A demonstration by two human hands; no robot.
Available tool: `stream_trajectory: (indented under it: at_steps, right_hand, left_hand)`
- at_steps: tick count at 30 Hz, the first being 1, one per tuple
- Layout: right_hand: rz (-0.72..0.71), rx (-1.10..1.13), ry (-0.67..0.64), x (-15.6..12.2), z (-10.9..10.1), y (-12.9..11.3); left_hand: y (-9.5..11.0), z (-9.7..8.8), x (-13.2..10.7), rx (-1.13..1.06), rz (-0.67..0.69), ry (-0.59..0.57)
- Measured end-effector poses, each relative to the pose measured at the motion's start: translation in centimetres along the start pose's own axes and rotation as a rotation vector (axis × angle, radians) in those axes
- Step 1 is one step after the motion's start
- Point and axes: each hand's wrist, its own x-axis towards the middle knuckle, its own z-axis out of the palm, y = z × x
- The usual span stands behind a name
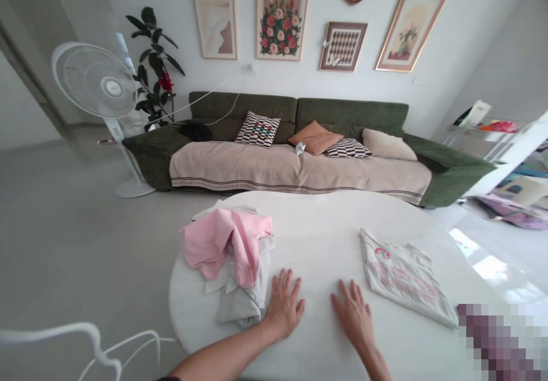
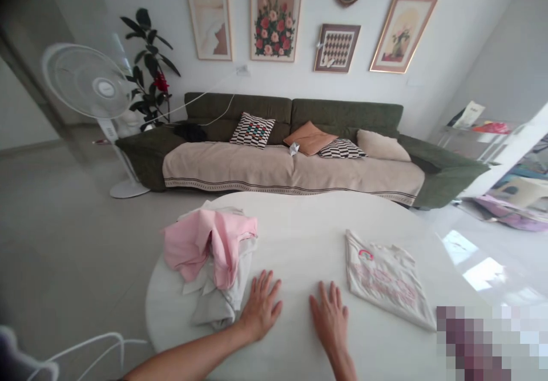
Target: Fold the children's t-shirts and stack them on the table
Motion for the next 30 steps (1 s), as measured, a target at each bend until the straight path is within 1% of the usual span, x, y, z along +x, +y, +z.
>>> stream_trajectory:
  at_steps: [3, 5, 7, 8, 9, 11, 12, 13, 14, 16, 18, 19, 20, 21, 23, 24, 26, 27, 30]
  right_hand:
    - [-0.065, 0.019, -0.018, -4.7, 0.4, -2.4]
    - [-0.081, 0.024, 0.000, -6.7, 0.5, -3.1]
    - [-0.077, 0.026, 0.020, -7.7, 0.3, -3.2]
    - [-0.071, 0.028, 0.026, -7.9, 0.3, -3.2]
    - [-0.066, 0.032, 0.030, -8.0, 0.2, -3.2]
    - [-0.057, 0.042, 0.035, -7.9, 0.1, -3.0]
    - [-0.056, 0.045, 0.035, -7.9, 0.0, -3.0]
    - [-0.057, 0.047, 0.035, -7.8, 0.0, -2.9]
    - [-0.057, 0.049, 0.035, -7.8, 0.0, -2.9]
    - [-0.053, 0.051, 0.036, -7.8, 0.1, -3.0]
    - [-0.050, 0.048, 0.044, -8.0, 0.2, -3.1]
    - [-0.049, 0.046, 0.049, -8.1, 0.3, -3.2]
    - [-0.048, 0.046, 0.053, -8.1, 0.3, -3.2]
    - [-0.047, 0.047, 0.056, -8.1, 0.4, -3.3]
    - [-0.053, 0.057, 0.049, -7.8, 0.3, -2.9]
    - [-0.054, 0.063, 0.044, -7.4, 0.2, -2.5]
    - [-0.007, 0.060, 0.048, -6.2, -0.4, -0.9]
    - [0.046, 0.047, 0.058, -5.3, -0.8, 0.2]
    - [0.237, -0.009, 0.094, -2.0, -2.4, 4.7]
  left_hand:
    - [0.0, 0.1, -0.1, 0.010, 0.005, 0.023]
    - [0.0, 0.2, 0.1, 0.016, 0.004, 0.041]
    - [0.2, -0.1, 0.3, 0.019, 0.006, 0.035]
    - [0.3, -0.5, 0.5, 0.017, 0.010, 0.006]
    - [0.4, -1.1, 0.6, 0.012, 0.014, -0.042]
    - [0.6, -2.9, 0.5, -0.005, 0.035, -0.129]
    - [0.6, -3.9, 0.2, -0.009, 0.057, -0.128]
    - [0.4, -5.1, -0.2, -0.005, 0.083, -0.084]
    - [0.0, -6.3, -0.7, 0.008, 0.099, 0.001]
    - [-1.6, -8.3, -1.8, 0.058, 0.073, 0.219]
    - [-4.1, -9.7, -2.9, 0.111, -0.056, 0.385]
    - [-5.5, -10.0, -3.3, 0.124, -0.125, 0.430]
    - [-7.1, -10.2, -3.6, 0.125, -0.177, 0.448]
    - [-8.5, -10.2, -3.8, 0.113, -0.207, 0.442]
    - [-11.0, -9.6, -3.8, 0.055, -0.203, 0.399]
    - [-11.8, -9.2, -3.7, 0.020, -0.184, 0.384]
    - [-12.8, -8.3, -3.5, -0.034, -0.156, 0.393]
    - [-12.9, -7.9, -3.4, -0.049, -0.149, 0.408]
    - [-12.7, -7.2, -3.1, -0.056, -0.160, 0.430]
